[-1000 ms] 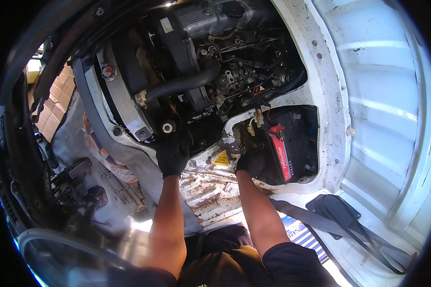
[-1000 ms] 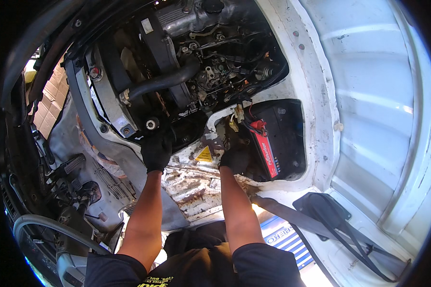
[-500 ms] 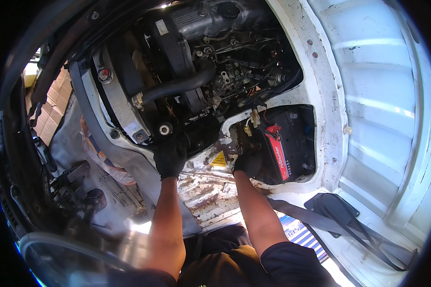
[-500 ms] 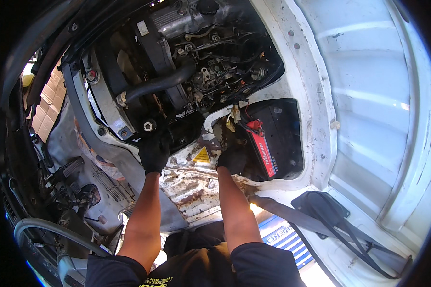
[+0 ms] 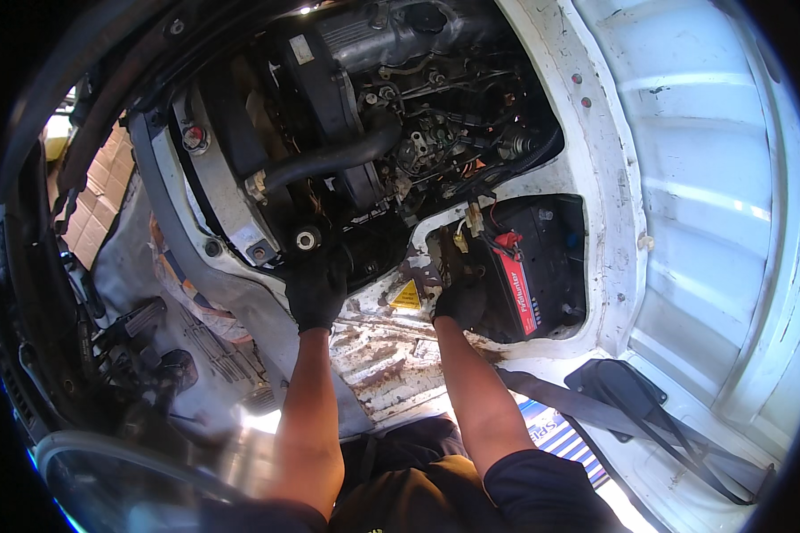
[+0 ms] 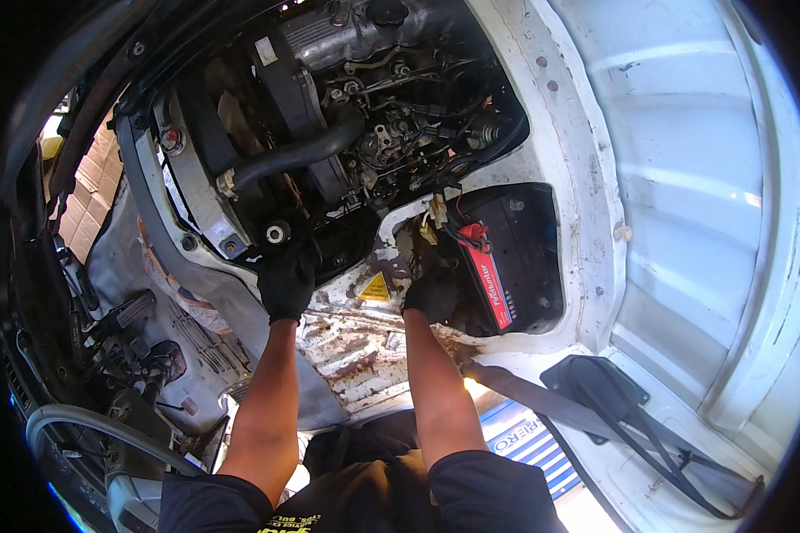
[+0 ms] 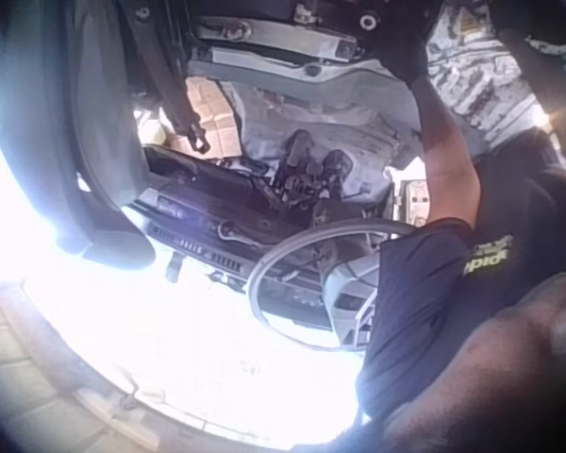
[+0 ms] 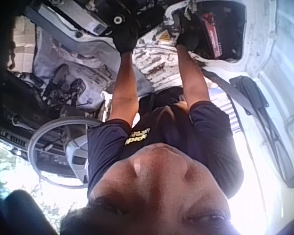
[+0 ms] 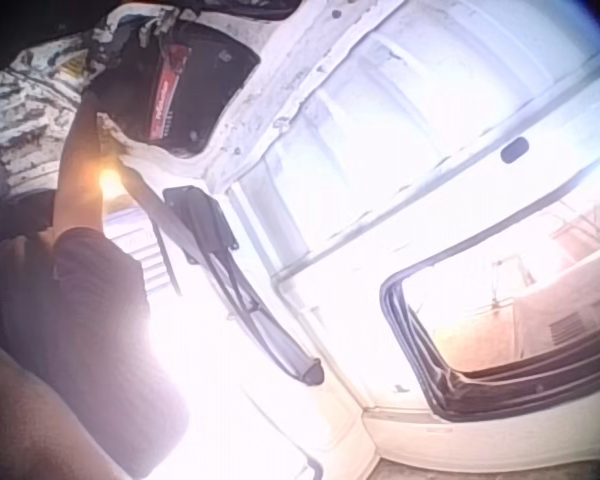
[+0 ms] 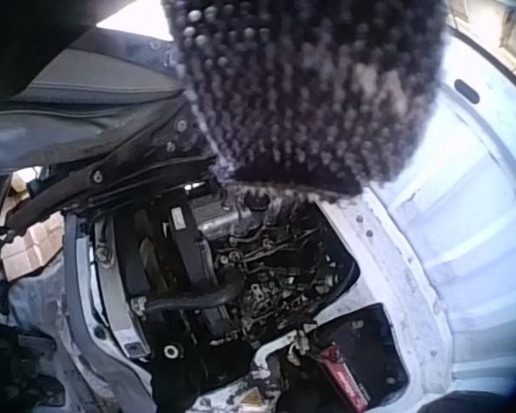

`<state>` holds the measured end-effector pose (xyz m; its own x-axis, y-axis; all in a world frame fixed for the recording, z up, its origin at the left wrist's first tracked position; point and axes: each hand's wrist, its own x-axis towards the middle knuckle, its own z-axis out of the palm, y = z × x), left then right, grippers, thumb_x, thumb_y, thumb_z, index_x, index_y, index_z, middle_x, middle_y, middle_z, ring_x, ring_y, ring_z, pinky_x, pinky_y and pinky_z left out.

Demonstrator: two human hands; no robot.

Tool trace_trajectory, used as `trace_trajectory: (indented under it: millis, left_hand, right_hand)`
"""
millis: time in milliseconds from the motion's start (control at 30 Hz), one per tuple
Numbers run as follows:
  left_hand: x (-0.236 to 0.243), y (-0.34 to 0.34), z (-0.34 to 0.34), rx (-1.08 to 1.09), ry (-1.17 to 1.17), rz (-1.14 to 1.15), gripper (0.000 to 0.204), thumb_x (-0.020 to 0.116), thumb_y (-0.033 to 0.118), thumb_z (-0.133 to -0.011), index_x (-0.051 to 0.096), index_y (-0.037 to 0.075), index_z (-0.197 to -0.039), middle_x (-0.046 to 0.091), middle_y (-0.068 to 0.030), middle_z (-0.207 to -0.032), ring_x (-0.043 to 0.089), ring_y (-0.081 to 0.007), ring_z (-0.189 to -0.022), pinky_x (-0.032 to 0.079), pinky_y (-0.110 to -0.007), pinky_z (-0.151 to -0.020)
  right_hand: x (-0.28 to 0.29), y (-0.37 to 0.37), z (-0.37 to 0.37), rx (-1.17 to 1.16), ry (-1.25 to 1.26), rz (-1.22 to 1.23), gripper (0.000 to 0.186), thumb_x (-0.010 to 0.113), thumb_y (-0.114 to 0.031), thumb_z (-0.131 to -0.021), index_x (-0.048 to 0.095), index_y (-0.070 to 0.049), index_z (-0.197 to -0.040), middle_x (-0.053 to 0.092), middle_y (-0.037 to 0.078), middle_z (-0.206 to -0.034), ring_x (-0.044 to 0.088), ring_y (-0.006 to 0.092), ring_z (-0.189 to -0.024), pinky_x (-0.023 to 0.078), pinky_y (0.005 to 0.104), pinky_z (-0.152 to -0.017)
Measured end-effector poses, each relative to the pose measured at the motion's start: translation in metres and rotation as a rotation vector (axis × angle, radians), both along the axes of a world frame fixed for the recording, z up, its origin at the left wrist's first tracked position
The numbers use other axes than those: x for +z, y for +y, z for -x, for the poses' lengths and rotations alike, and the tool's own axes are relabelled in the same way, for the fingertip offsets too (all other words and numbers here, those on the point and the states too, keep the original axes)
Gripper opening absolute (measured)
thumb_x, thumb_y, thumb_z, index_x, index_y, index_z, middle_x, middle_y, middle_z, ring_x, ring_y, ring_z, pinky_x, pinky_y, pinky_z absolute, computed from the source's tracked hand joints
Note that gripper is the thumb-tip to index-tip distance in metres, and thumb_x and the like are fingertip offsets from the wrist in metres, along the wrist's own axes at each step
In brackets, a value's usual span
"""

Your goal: The person works under the hood of a white van, manipulating engine components and hoses with gloved hands. They reach into the engine bay, adjust parts, and briefly retrieve a tool from a nearby toolbox before returning to the engine.

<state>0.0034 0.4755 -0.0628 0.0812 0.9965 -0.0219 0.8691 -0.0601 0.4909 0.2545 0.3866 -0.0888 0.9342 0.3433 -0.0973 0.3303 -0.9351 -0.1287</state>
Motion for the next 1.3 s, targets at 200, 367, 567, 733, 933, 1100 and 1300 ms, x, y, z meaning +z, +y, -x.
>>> trace_trajectory:
  millis: [200, 367, 567, 733, 933, 1100, 1300]
  left_hand:
    - [-0.004, -0.002, 0.001, 0.000, 0.026, -0.004, 0.040, 0.071, 0.029, -0.095, 0.076, 0.026, -0.135, 0.077, -0.0141, -0.102, 0.071, -0.0385, -0.093, 0.054, -0.052, -0.086]
    - [-0.001, 0.000, 0.000, -0.006, 0.008, -0.039, 0.041, 0.071, 0.030, -0.096, 0.075, 0.027, -0.136, 0.077, -0.0142, -0.099, 0.071, -0.0391, -0.090, 0.054, -0.052, -0.085]
    - [-0.001, -0.002, 0.003, -0.006, 0.012, 0.033, 0.038, 0.072, 0.032, -0.098, 0.076, 0.021, -0.134, 0.077, -0.0175, -0.107, 0.072, -0.0409, -0.097, 0.057, -0.053, -0.088]
    - [0.002, 0.000, 0.001, -0.014, -0.021, 0.036, 0.038, 0.071, 0.034, -0.099, 0.076, 0.018, -0.133, 0.077, -0.0187, -0.110, 0.073, -0.0415, -0.099, 0.058, -0.054, -0.089]
    - [0.004, 0.000, 0.002, 0.004, -0.051, 0.002, 0.041, 0.071, 0.027, -0.095, 0.076, 0.024, -0.136, 0.079, -0.0149, -0.107, 0.073, -0.0389, -0.096, 0.057, -0.051, -0.086]
    - [0.002, 0.001, 0.000, -0.014, -0.009, 0.001, 0.041, 0.071, 0.026, -0.096, 0.075, 0.023, -0.136, 0.079, -0.0149, -0.108, 0.074, -0.0388, -0.097, 0.058, -0.051, -0.088]
    - [-0.001, -0.001, 0.001, -0.004, 0.004, 0.072, 0.040, 0.070, 0.038, -0.099, 0.076, 0.018, -0.134, 0.077, -0.0181, -0.108, 0.073, -0.0407, -0.100, 0.057, -0.054, -0.091]
  right_hand:
    - [-0.003, -0.001, -0.003, -0.047, 0.056, 0.039, 0.047, 0.049, -0.038, -0.108, 0.077, 0.000, -0.114, 0.076, 0.028, -0.111, 0.074, 0.0464, -0.097, 0.057, 0.0573, -0.081]
    - [-0.004, -0.004, -0.002, -0.009, 0.035, 0.024, 0.049, 0.049, -0.039, -0.109, 0.077, 0.000, -0.118, 0.076, 0.028, -0.113, 0.074, 0.0468, -0.101, 0.057, 0.0568, -0.085]
    - [-0.008, -0.006, 0.000, -0.001, 0.037, -0.038, 0.054, 0.047, -0.045, -0.111, 0.075, 0.000, -0.123, 0.076, 0.027, -0.116, 0.073, 0.0466, -0.104, 0.056, 0.0566, -0.089]
    - [-0.015, -0.009, -0.005, 0.006, -0.001, -0.046, 0.060, 0.041, -0.049, -0.114, 0.077, -0.001, -0.119, 0.077, 0.028, -0.113, 0.073, 0.0472, -0.103, 0.055, 0.0569, -0.087]
    - [-0.011, -0.003, -0.001, -0.067, 0.015, -0.020, 0.061, 0.041, -0.048, -0.113, 0.079, -0.001, -0.110, 0.078, 0.027, -0.106, 0.074, 0.0468, -0.096, 0.055, 0.0571, -0.083]
    - [-0.018, -0.009, -0.010, -0.048, 0.053, 0.060, 0.051, 0.054, -0.046, -0.107, 0.079, -0.004, -0.119, 0.078, 0.025, -0.115, 0.075, 0.0444, -0.103, 0.058, 0.0566, -0.086]
    - [-0.016, -0.008, -0.004, 0.006, -0.045, -0.023, 0.055, 0.047, -0.041, -0.110, 0.078, 0.003, -0.101, 0.077, 0.028, -0.100, 0.075, 0.0463, -0.091, 0.056, 0.0571, -0.078]
